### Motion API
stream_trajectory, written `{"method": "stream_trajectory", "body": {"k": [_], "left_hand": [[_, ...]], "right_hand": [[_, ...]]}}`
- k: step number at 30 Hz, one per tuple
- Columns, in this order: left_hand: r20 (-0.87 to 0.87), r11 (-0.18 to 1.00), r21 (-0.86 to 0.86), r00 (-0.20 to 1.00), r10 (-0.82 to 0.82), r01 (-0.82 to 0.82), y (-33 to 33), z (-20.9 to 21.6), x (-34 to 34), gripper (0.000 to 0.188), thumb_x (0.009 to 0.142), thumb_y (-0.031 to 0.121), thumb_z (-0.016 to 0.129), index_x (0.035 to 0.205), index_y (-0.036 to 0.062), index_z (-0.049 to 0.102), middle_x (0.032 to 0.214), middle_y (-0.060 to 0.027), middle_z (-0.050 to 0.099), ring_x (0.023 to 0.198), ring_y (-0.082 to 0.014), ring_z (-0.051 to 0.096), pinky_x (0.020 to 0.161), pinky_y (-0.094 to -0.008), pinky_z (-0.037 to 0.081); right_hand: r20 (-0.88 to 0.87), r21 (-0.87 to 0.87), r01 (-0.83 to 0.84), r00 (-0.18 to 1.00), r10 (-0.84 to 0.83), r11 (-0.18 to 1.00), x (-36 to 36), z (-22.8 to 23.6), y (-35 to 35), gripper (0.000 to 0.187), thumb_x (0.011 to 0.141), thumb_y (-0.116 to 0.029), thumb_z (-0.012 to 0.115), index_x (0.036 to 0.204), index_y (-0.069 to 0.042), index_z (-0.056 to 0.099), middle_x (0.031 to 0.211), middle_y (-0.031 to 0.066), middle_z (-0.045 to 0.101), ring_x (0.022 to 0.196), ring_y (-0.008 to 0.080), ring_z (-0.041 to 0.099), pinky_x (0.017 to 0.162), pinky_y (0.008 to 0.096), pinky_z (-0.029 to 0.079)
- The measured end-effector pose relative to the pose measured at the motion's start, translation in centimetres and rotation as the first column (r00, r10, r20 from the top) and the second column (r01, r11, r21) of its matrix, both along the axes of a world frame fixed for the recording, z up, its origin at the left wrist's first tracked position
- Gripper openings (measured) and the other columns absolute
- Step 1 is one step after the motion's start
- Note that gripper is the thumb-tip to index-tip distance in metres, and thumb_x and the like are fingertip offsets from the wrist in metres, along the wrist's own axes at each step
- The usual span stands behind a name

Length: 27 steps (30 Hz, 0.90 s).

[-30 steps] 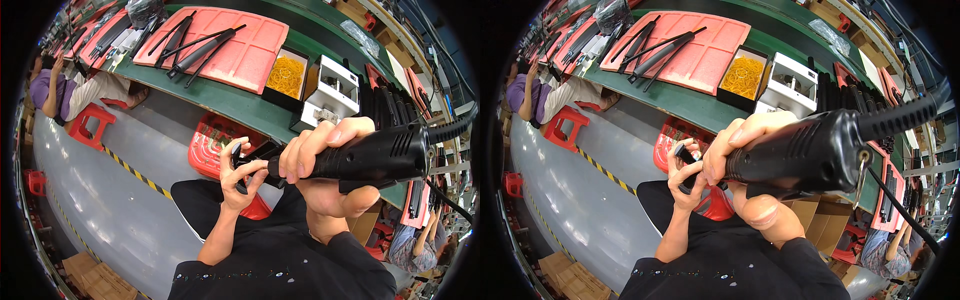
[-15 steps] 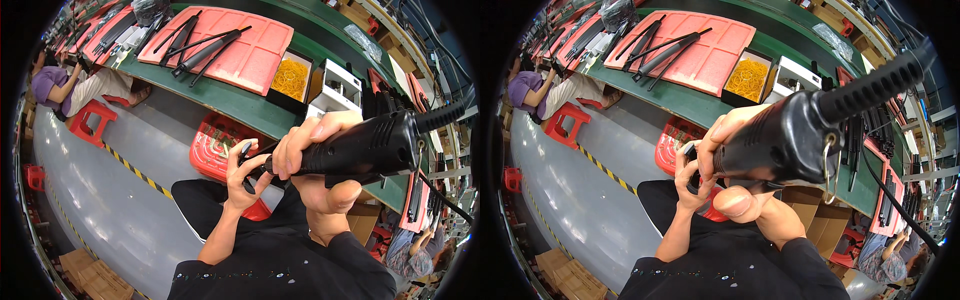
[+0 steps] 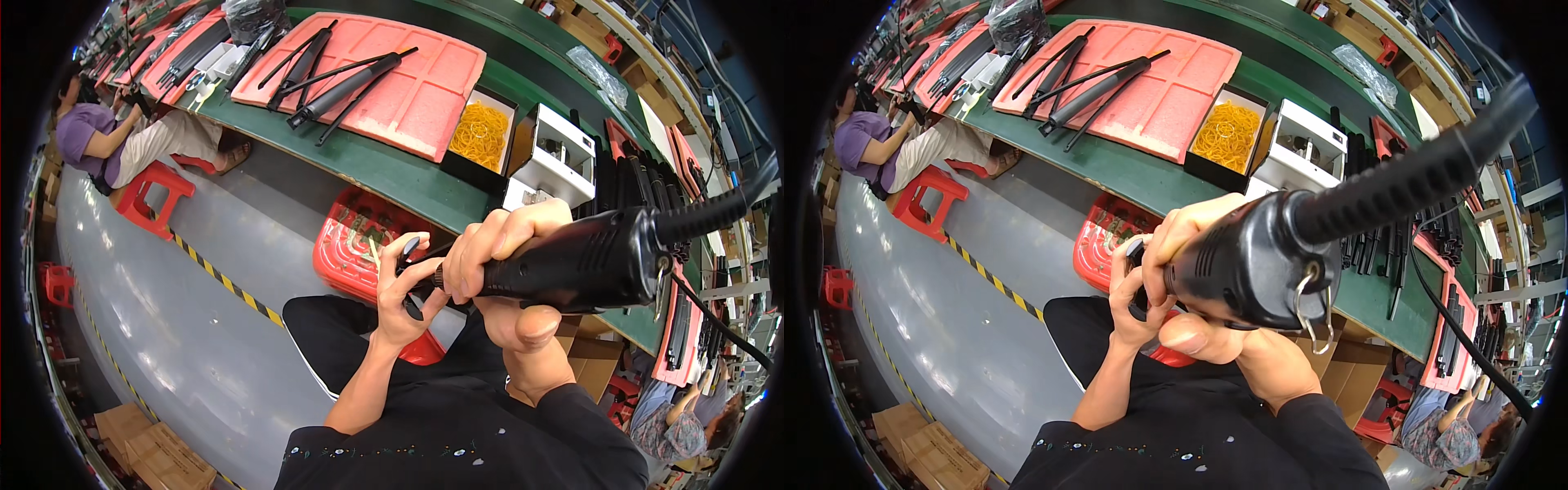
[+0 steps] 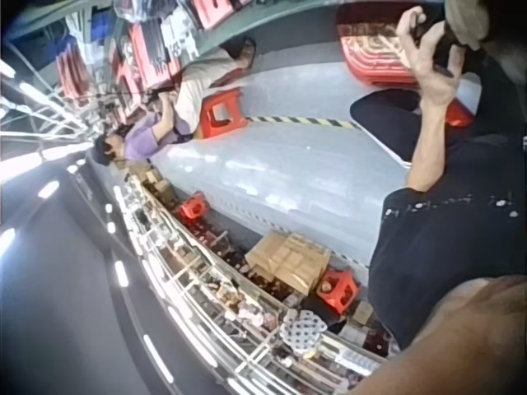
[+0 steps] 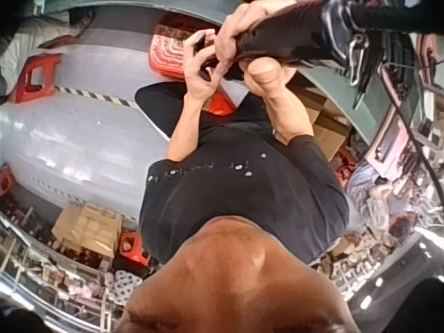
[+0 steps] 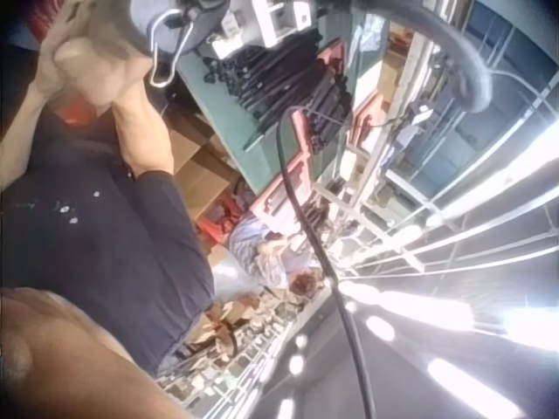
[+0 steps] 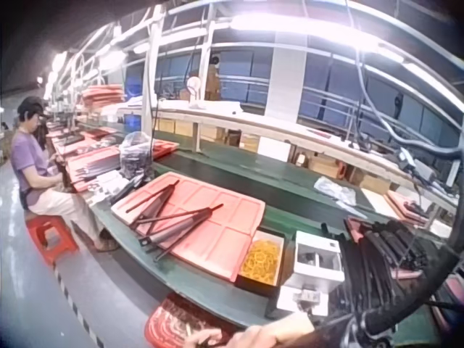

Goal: The person unpacks tripod components from a cardboard box onto the workbench, fits base pieces together by hand, and fastens them using an electric screwdriver.

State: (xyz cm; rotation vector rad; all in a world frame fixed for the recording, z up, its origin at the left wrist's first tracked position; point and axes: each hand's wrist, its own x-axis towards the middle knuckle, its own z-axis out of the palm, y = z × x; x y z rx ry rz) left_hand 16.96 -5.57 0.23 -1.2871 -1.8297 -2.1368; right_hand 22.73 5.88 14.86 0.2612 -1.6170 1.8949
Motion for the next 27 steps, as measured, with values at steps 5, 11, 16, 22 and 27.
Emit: {"method": "stream_trajectory", "body": {"k": [5, 11, 16, 22, 27], "left_hand": [[0.026, 0.999, 0.049, 0.999, -0.026, 0.024, -0.2, -0.1, 0.3, 0.041, 0.074, 0.012, 0.086, 0.113, 0.0087, 0.073, 0.133, -0.0174, 0.055, 0.117, -0.0327, 0.056, 0.102, -0.0460, 0.044], [0.008, 0.999, 0.006, 0.999, -0.045, 0.045, -0.4, 0.2, 0.2, 0.078, 0.074, 0.008, 0.088, 0.142, 0.0057, 0.051, 0.137, -0.0211, 0.054, 0.123, -0.0350, 0.056, 0.105, -0.0451, 0.045], [-0.307, 0.940, -0.319, 0.952, 0.018, -0.121, -0.6, 3.3, -1.5, 0.102, 0.069, 0.026, 0.094, 0.150, -0.0028, 0.040, 0.126, -0.0159, 0.065, 0.113, -0.0335, 0.060, 0.101, -0.0449, 0.045], [-0.456, 0.923, -0.356, 0.889, -0.036, -0.146, -0.9, 9.8, -4.9, 0.053, 0.069, 0.014, 0.092, 0.116, 0.0070, 0.071, 0.105, -0.0061, 0.070, 0.083, -0.0181, 0.059, 0.073, -0.0315, 0.048], [-0.284, 0.985, 0.106, 0.945, 0.161, -0.136, 1.1, 18.2, -12.7, 0.036, 0.092, 0.004, 0.070, 0.127, 0.0037, 0.064, 0.114, -0.0116, 0.073, 0.094, -0.0222, 0.067, 0.085, -0.0262, 0.052]], "right_hand": [[0.025, -0.200, 0.056, 0.998, -0.052, 0.978, 0.1, -0.1, -0.9, 0.067, 0.071, -0.059, 0.090, 0.081, -0.001, 0.058, 0.067, 0.0055, 0.063, 0.056, 0.0091, 0.056, 0.053, 0.0217, 0.046], [-0.088, -0.189, 0.069, 0.992, -0.087, 0.980, 0.7, 0.3, -0.3, 0.066, 0.076, -0.060, 0.085, 0.085, -0.001, 0.057, 0.067, 0.0051, 0.059, 0.057, 0.0127, 0.056, 0.054, 0.0256, 0.047], [-0.384, -0.252, 0.130, 0.896, -0.222, 0.959, 5.5, 3.3, 2.5, 0.068, 0.093, -0.063, 0.065, 0.116, -0.002, 0.045, 0.074, 0.0102, 0.053, 0.053, 0.0215, 0.054, 0.046, 0.0365, 0.050], [0.093, -0.229, 0.396, 0.918, -0.384, 0.890, 12.3, -2.0, 5.3, 0.065, 0.085, -0.050, 0.080, 0.111, 0.001, 0.049, 0.068, 0.0095, 0.055, 0.050, 0.0172, 0.054, 0.047, 0.0297, 0.048], [0.362, -0.254, 0.472, 0.856, -0.370, 0.844, 15.8, -6.5, 6.0, 0.049, 0.091, -0.036, 0.074, 0.110, 0.003, 0.051, 0.066, 0.0116, 0.058, 0.048, 0.0173, 0.055, 0.047, 0.0289, 0.048]]}}
